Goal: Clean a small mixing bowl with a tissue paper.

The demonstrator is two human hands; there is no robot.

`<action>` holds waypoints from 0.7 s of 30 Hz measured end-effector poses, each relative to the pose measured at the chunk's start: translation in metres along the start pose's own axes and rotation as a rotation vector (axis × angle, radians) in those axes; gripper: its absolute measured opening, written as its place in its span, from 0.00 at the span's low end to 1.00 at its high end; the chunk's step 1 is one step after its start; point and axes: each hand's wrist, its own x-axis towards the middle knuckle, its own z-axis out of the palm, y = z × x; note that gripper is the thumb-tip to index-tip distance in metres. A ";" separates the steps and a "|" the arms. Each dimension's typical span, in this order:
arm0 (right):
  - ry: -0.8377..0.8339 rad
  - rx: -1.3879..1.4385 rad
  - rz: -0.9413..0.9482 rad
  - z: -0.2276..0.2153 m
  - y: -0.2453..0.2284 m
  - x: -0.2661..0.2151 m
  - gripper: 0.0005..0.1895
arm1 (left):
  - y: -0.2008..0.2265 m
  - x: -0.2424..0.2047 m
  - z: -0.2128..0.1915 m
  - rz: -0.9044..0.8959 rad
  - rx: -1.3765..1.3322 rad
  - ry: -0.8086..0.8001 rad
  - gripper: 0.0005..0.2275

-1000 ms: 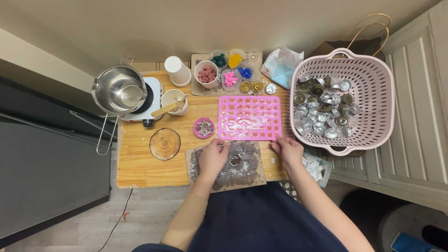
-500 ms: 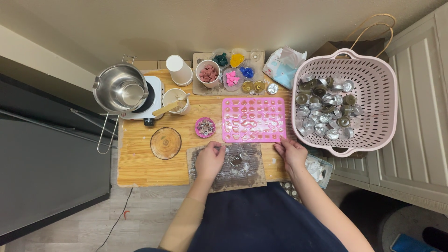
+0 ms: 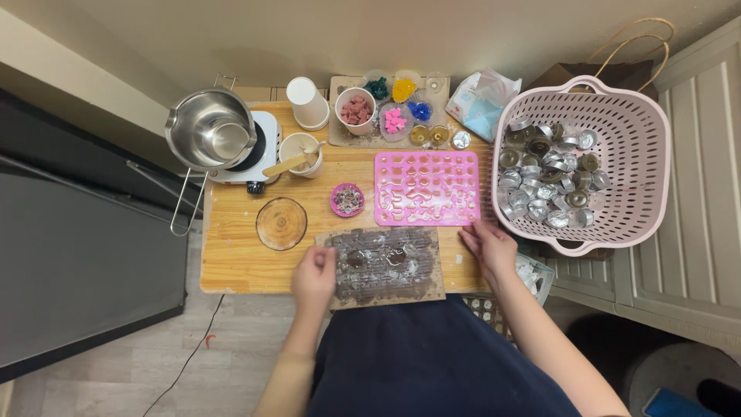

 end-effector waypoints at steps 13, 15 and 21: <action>-0.373 -1.352 0.282 -0.012 0.009 -0.102 0.25 | -0.145 -0.051 0.027 -0.187 -0.269 -0.223 0.15; -0.394 -1.261 0.259 -0.023 0.030 -0.095 0.24 | -0.146 -0.050 0.032 -0.186 -0.444 -0.258 0.13; -0.524 -1.054 0.105 -0.042 0.051 -0.090 0.21 | -0.152 -0.053 0.028 -0.182 -0.659 -0.279 0.08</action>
